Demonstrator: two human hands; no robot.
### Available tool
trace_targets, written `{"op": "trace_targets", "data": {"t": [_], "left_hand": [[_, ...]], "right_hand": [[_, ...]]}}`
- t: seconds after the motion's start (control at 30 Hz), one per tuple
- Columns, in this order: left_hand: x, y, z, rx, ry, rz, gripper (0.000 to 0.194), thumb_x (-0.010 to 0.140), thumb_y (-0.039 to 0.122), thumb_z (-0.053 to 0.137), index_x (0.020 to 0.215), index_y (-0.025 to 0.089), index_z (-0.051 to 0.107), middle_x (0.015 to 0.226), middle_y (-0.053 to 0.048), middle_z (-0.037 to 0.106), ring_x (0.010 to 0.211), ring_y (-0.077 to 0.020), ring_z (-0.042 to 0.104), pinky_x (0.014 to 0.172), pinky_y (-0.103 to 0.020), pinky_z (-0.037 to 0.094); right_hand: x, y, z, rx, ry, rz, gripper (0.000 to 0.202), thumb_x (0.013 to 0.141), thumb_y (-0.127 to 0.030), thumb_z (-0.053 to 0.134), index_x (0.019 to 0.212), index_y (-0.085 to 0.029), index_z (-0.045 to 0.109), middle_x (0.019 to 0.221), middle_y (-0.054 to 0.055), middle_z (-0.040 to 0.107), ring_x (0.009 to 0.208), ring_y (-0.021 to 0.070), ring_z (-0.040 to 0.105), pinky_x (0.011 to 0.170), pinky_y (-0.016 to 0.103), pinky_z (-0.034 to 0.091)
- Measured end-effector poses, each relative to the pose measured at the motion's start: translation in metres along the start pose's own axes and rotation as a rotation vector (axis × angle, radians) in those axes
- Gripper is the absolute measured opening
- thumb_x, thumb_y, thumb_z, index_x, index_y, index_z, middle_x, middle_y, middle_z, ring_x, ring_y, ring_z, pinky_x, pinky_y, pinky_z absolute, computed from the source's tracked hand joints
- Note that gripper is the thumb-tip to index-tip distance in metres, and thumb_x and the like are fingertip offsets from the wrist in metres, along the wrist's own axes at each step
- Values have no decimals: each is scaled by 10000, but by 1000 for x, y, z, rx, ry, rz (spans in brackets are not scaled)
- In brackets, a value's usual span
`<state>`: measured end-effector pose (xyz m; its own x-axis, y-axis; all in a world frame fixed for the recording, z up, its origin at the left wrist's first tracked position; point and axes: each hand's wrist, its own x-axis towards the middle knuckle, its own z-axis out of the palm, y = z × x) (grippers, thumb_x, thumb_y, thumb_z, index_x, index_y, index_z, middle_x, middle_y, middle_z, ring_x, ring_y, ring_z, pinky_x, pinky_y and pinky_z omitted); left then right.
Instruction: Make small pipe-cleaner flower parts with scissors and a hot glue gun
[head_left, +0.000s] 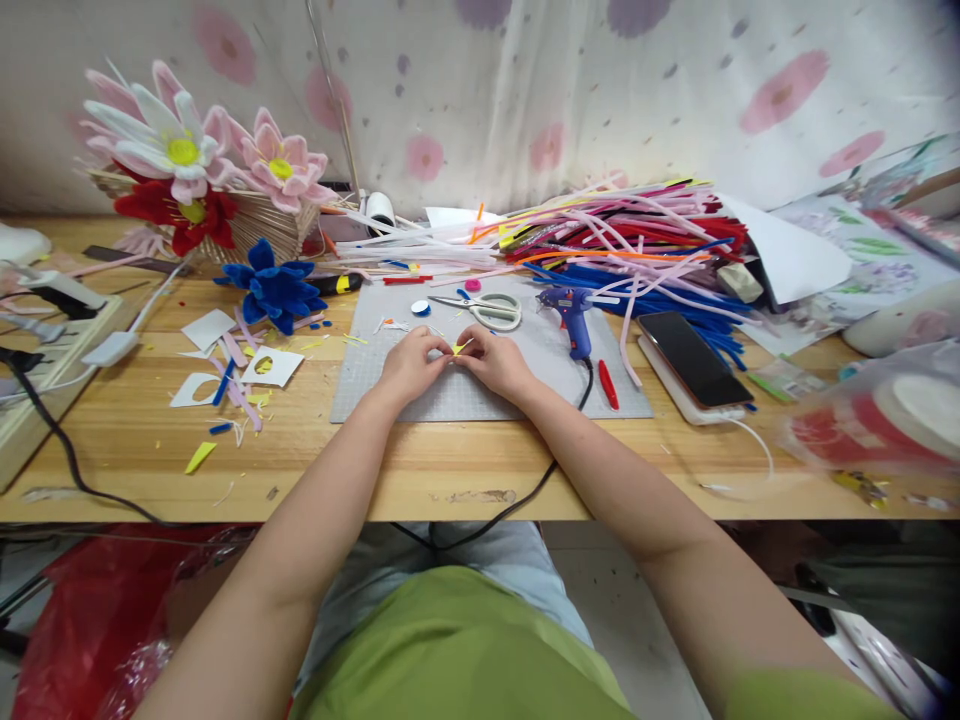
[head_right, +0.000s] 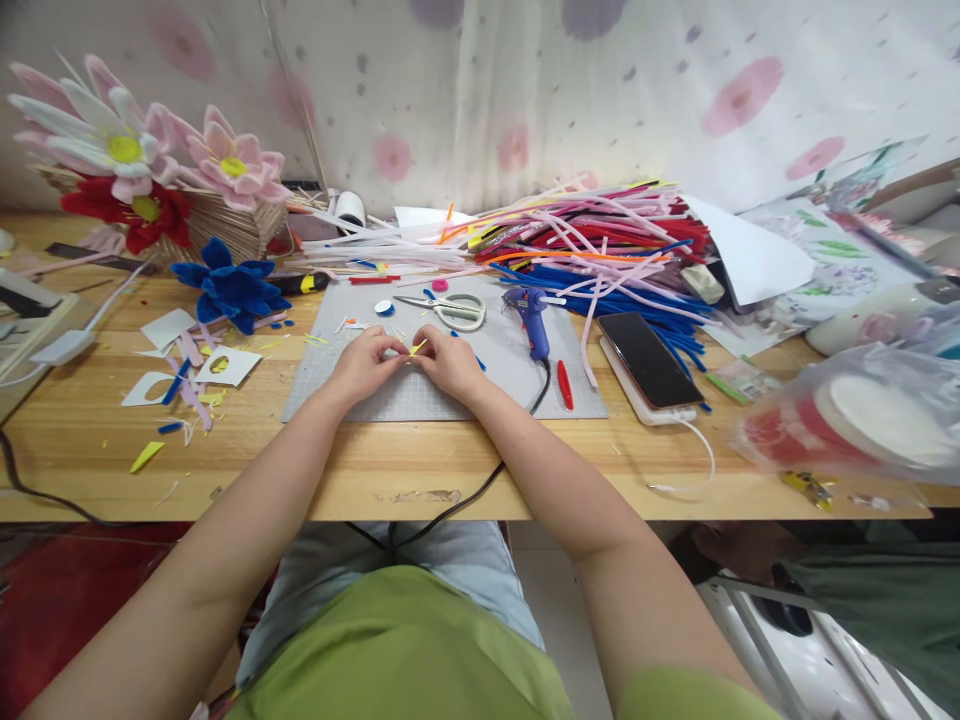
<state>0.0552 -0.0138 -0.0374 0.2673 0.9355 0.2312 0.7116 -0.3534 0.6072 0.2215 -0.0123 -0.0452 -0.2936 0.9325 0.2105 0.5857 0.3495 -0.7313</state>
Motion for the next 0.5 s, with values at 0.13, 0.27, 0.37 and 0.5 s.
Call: {"op": "trace_targets", "data": {"t": [0.13, 0.27, 0.37, 0.5], "left_hand": [[4, -6, -2, -88, 164, -110, 31, 724, 214, 639, 718, 203, 667, 692, 7, 445, 605, -117, 435, 616, -271, 349], [11, -19, -5, -277, 481, -263, 11, 685, 195, 667, 683, 194, 656, 650, 15, 427, 622, -118, 432, 655, -266, 367], [16, -26, -8, -505, 611, -350, 49, 667, 205, 677, 662, 187, 631, 660, 14, 486, 649, -113, 456, 667, -249, 379], [19, -26, -11, -815, 609, -446, 97, 663, 210, 663, 648, 173, 576, 621, 30, 513, 609, -90, 468, 646, -223, 382]], "right_hand": [[1, 4, -4, 2, 77, 9, 127, 731, -179, 605, 843, -215, 558, 756, -15, 692, 708, 144, 631, 704, 281, 447], [1, 9, -10, 15, 195, 27, 65, 744, -214, 577, 808, -206, 584, 768, 5, 682, 705, 147, 612, 697, 289, 449], [1, 11, -17, 53, 248, 62, 89, 759, -208, 529, 825, -203, 588, 776, 11, 678, 719, 152, 611, 707, 300, 451], [10, 7, -23, 72, 231, 126, 127, 727, -200, 552, 853, -193, 570, 797, 14, 662, 729, 148, 600, 704, 299, 450]]}}
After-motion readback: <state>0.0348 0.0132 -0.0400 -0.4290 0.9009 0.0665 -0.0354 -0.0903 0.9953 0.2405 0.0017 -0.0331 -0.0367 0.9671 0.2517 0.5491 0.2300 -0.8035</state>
